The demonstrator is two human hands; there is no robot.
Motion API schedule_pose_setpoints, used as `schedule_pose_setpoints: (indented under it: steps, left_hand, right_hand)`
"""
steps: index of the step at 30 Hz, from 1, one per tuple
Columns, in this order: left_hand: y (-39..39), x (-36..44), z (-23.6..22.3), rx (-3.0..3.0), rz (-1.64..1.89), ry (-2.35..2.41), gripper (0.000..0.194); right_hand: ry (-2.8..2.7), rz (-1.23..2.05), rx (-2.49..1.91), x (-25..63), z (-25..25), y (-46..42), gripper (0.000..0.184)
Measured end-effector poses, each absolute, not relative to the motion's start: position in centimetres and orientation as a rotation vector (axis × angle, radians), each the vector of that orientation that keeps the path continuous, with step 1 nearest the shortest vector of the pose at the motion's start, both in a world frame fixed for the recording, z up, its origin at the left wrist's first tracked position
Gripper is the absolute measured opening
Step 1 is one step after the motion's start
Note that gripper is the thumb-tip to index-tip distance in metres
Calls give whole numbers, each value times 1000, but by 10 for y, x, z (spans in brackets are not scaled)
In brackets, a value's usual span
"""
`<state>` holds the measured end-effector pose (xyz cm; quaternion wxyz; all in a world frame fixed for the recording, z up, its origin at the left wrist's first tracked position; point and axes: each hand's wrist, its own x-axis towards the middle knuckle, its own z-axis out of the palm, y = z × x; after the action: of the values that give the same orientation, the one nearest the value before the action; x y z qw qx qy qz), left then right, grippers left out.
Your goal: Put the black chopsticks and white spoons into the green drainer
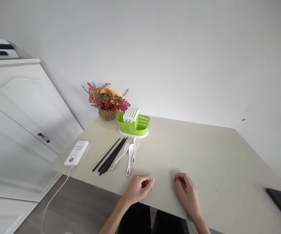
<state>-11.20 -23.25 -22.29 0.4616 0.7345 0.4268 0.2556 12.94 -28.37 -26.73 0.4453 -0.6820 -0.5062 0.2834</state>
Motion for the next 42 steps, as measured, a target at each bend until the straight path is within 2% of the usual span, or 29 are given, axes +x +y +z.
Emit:
schedule_pose_setpoints:
  steps: [42]
  left_hand:
    - [-234, -114, -225, 1832, 647, 1045, 54]
  right_hand:
    - [-1264, 679, -1717, 129, -267, -283, 26]
